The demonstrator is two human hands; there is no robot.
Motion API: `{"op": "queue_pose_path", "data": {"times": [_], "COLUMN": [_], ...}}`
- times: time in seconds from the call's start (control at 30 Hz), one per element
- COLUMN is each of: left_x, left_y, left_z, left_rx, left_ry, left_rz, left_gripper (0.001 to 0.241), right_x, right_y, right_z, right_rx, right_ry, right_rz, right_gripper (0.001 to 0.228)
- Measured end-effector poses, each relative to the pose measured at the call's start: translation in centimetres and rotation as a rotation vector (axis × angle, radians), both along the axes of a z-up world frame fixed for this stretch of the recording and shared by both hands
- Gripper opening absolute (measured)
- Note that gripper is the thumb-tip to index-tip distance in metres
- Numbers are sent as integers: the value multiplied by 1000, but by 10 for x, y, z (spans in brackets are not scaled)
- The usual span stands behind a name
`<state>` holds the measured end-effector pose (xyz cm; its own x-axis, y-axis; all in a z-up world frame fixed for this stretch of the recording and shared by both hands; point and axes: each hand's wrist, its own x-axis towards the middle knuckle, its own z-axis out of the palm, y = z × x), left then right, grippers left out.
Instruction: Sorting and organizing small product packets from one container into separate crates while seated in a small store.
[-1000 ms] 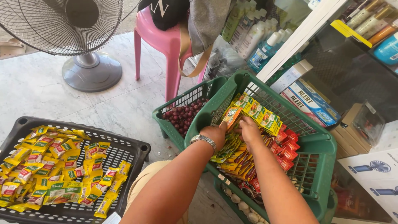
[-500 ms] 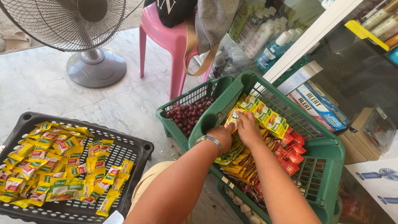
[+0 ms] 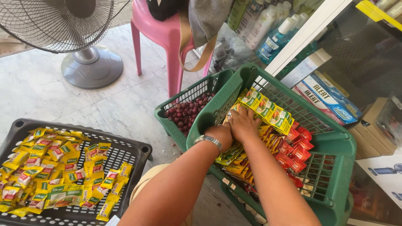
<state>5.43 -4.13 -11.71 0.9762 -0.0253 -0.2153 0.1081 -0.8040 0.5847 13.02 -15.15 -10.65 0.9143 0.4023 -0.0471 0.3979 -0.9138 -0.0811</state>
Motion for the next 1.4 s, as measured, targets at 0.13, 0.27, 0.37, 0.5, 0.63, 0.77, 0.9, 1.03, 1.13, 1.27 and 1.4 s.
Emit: {"op": "queue_pose_path", "data": {"times": [0.13, 0.27, 0.37, 0.5, 0.63, 0.77, 0.9, 1.03, 1.13, 1.27, 1.4], "left_x": [-4, -16, -8, -4, -13, -55, -76, -72, -67, -84, -117], "left_y": [-1, 4, -1, -17, -13, -11, -15, -21, -35, -49, -57], "left_z": [13, 37, 20, 3, 23, 80, 94, 73, 59, 76, 109], "left_rx": [49, 120, 150, 147, 117, 49, 139, 163, 75, 134, 86], "left_ry": [-39, 65, 72, 29, -82, -124, -42, -31, -134, -281, -307], "left_rz": [-20, -116, -164, -162, -148, -123, -284, -411, -482, -545, -592], "left_gripper": [37, 47, 50, 44, 39, 37, 36, 33, 34, 34, 27], "right_x": [13, 2, -6, 6, -3, -71, -121, -152, -180, -228, -272], "right_y": [-21, -32, -42, -49, -56, -51, -79, -125, -171, -215, -256], "right_z": [-23, -23, -29, -51, -34, 27, 48, 52, 57, 83, 90], "right_rx": [66, 293, 241, 52, 331, 639, 652, 615, 561, 563, 572], "right_ry": [0, -24, -85, -235, -77, -189, -261, -247, -298, -275, -324], "right_rz": [23, 102, 165, 323, 294, 237, 250, 225, 172, 1, -48], "right_gripper": [44, 47, 48, 53, 45, 36, 36, 38, 36, 33, 30]}}
